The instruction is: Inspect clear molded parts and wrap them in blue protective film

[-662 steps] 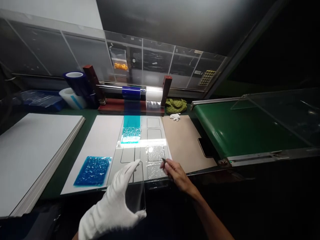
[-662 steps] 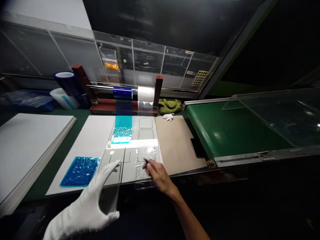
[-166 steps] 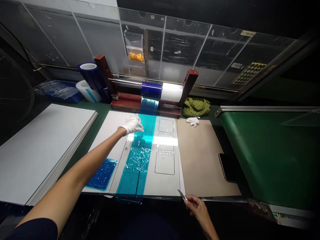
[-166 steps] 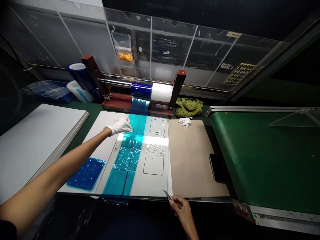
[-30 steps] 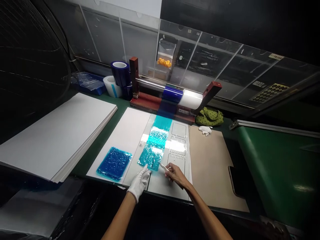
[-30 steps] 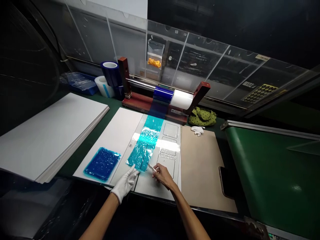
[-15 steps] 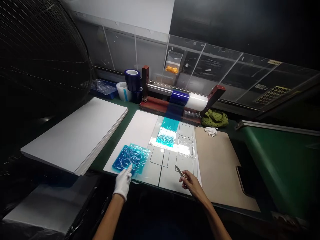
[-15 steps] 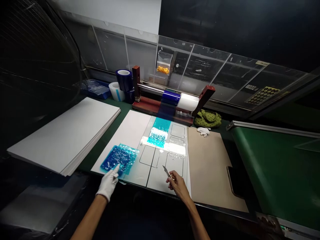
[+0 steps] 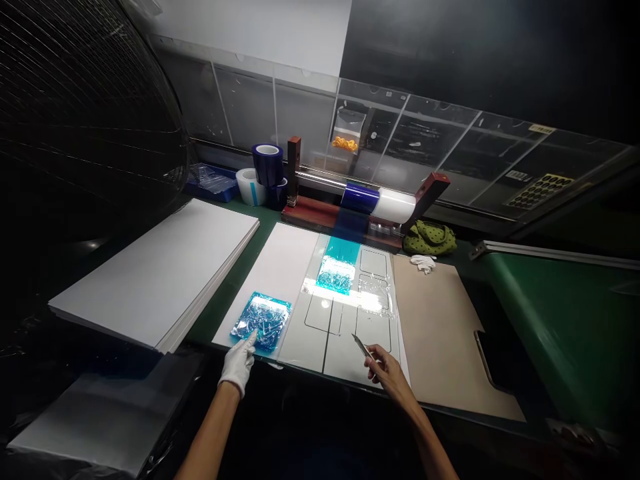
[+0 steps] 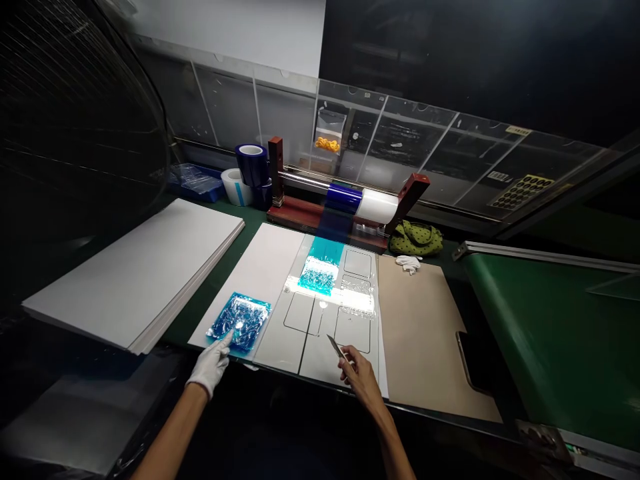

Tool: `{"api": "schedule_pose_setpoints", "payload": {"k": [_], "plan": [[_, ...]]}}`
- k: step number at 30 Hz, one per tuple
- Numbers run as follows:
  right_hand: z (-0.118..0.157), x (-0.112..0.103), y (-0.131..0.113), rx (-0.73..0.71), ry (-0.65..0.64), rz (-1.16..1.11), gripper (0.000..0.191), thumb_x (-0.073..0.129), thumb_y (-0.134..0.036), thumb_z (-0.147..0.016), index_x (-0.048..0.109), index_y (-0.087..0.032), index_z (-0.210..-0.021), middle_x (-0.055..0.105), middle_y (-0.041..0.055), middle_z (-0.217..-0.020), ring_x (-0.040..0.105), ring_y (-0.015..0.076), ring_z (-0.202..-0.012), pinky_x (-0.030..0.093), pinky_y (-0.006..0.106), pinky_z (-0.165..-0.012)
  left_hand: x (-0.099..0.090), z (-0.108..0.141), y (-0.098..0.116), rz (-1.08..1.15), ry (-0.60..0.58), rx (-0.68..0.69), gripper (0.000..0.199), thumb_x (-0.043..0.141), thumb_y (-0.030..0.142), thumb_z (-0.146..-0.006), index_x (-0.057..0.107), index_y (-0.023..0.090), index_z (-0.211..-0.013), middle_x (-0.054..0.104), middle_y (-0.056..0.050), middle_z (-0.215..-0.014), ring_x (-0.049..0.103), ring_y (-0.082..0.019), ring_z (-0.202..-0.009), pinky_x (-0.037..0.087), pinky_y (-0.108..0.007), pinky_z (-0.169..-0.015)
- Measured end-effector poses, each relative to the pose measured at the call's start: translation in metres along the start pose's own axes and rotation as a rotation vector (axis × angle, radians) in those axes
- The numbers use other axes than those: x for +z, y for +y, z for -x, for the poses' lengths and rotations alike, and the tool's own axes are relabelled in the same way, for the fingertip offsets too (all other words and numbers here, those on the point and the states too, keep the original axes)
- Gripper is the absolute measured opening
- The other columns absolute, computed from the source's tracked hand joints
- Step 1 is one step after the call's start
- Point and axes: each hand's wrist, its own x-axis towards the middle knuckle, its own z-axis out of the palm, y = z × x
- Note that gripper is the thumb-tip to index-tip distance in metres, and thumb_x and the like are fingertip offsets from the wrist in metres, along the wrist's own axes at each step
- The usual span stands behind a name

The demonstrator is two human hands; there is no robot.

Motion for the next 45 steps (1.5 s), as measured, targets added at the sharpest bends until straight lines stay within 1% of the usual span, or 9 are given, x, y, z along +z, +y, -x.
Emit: {"api": "schedule_pose_setpoints", "payload": {"k": [7, 12, 17, 22, 25, 28, 35, 39, 45], "plan": [[-0.008, -0.022, 0.018, 0.052, 0.175, 0.054, 0.042, 0.05, -0.052, -0.076, 0.057, -0.018, -0.1, 0.055, 0.0064, -0.094, 0.055, 0.0179, -0.076, 0.053, 0.03, -0.061, -0.017, 0.023, 0.004, -0.169, 0.025, 0.047, 0.036, 0.065, 0.032, -0.076, 0.063, 0.015, -0.108, 0.064, -0.005, -0.086, 0.043, -0.003, -0.052, 0.024, -0.014, -0.039], [-0.02, -0.063, 0.036, 0.108, 0.309, 0.264, 0.038, 0.042, -0.045, -0.08, 0.057, -0.018, -0.102, 0.06, 0.0053, -0.087, 0.059, 0.0169, -0.071, 0.05, 0.028, -0.061, -0.016, 0.057, -0.012, -0.471, 0.124, 0.12, 0.054, 0.068, 0.056, -0.062, 0.066, 0.014, -0.096, 0.066, -0.008, -0.095, 0.05, -0.012, -0.066, 0.042, -0.023, -0.056], [-0.039, -0.108, 0.042, 0.191, 0.436, 0.391, 0.022, 0.046, -0.033, -0.079, 0.061, -0.021, -0.09, 0.066, 0.0043, -0.087, 0.06, 0.0191, -0.079, 0.043, 0.028, -0.069, 0.073, 0.06, -0.04, -0.936, -0.193, 0.468, 0.06, 0.058, 0.06, -0.069, 0.058, 0.016, -0.111, 0.064, -0.01, -0.107, 0.06, -0.025, -0.098, 0.049, -0.037, -0.085], [-0.063, -0.135, 0.038, 0.229, 0.446, 0.47, 0.016, 0.05, -0.028, -0.079, 0.065, -0.024, -0.085, 0.068, 0.0032, -0.087, 0.06, 0.0193, -0.082, 0.037, 0.024, -0.063, 0.195, 0.049, -0.065, -1.388, -0.482, 0.941, 0.065, 0.06, 0.045, -0.074, 0.044, 0.022, -0.133, 0.044, -0.009, -0.139, 0.035, -0.027, -0.132, 0.029, -0.045, -0.109], [-0.074, -0.145, 0.037, 0.217, 0.414, 0.49, 0.014, 0.052, -0.027, -0.079, 0.065, -0.024, -0.082, 0.069, 0.0033, -0.085, 0.06, 0.0188, -0.08, 0.034, 0.024, -0.06, 0.25, 0.043, -0.077, -1.477, -0.602, 1.03, 0.077, 0.067, 0.041, -0.068, 0.038, 0.024, -0.138, 0.034, -0.008, -0.146, 0.02, -0.03, -0.138, 0.021, -0.048, -0.111], [-0.081, -0.153, 0.039, 0.183, 0.372, 0.484, 0.015, 0.051, -0.025, -0.08, 0.066, -0.023, -0.082, 0.069, 0.0037, -0.085, 0.06, 0.0187, -0.078, 0.032, 0.024, -0.06, 0.282, 0.037, -0.088, -1.557, -0.672, 1.083, 0.082, 0.069, 0.039, -0.066, 0.036, 0.021, -0.138, 0.033, -0.012, -0.147, 0.02, -0.032, -0.138, 0.019, -0.05, -0.111], [-0.092, -0.163, 0.047, 0.055, 0.225, 0.348, 0.014, 0.055, -0.023, -0.075, 0.068, -0.023, -0.079, 0.069, 0.0016, -0.078, 0.06, 0.0176, -0.075, 0.037, 0.024, -0.062, 0.304, 0.02, -0.107, -1.628, -0.758, 1.203, 0.083, 0.072, 0.039, -0.063, 0.039, 0.018, -0.136, 0.036, -0.014, -0.144, 0.025, -0.033, -0.136, 0.026, -0.047, -0.111], [-0.09, -0.166, 0.048, -0.015, 0.162, 0.234, 0.018, 0.053, -0.029, -0.075, 0.068, -0.02, -0.08, 0.068, 0.0005, -0.077, 0.061, 0.0158, -0.072, 0.043, 0.022, -0.064, 0.312, 0.003, -0.109, -1.634, -0.745, 1.292, 0.05, 0.051, 0.02, -0.082, 0.046, 0.014, -0.131, 0.045, -0.014, -0.138, 0.038, -0.028, -0.13, 0.031, -0.044, -0.11], [-0.079, -0.178, 0.06, 0.028, 0.318, 0.266, 0.021, 0.052, -0.029, -0.075, 0.064, -0.02, -0.089, 0.067, 0.0031, -0.083, 0.062, 0.0194, -0.078, 0.045, 0.027, -0.07, 0.293, 0.006, -0.103, -1.635, -0.759, 1.447, 0.054, 0.034, -0.001, -0.081, 0.05, 0.017, -0.13, 0.051, -0.009, -0.134, 0.046, -0.023, -0.124, 0.038, -0.042, -0.107]]}}
